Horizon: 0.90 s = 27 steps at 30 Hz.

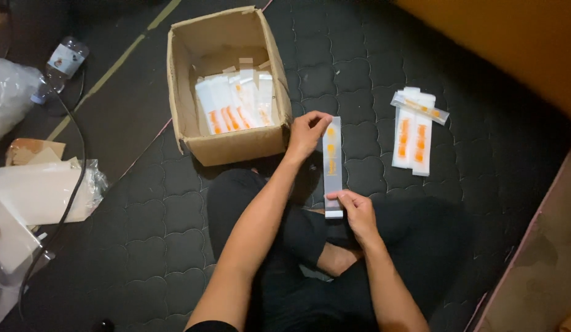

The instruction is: The person sits on the floor and repeatedly picks up small white packets with orange markings from a cardboard box. They unfold each packet to reveal a strip with orange dots, then fold it back and place it on a pile on the floor. The person continues this process, handling the packets one by one.

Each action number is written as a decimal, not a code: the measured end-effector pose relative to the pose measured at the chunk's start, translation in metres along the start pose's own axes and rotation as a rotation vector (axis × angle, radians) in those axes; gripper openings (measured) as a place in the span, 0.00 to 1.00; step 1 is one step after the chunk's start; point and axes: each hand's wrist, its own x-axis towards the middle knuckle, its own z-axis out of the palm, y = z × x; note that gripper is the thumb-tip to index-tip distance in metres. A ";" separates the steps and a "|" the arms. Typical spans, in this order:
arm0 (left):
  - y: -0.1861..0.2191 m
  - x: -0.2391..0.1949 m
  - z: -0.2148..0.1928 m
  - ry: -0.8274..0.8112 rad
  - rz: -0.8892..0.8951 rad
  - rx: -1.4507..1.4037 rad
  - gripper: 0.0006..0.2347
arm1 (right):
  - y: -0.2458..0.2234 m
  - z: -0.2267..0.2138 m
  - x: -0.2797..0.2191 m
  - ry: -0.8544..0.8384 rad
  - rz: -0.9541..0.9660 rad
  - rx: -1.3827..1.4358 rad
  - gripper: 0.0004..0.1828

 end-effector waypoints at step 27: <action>-0.034 -0.022 0.023 -0.691 -0.134 0.555 0.13 | -0.034 -0.050 0.062 0.253 -0.686 -0.001 0.06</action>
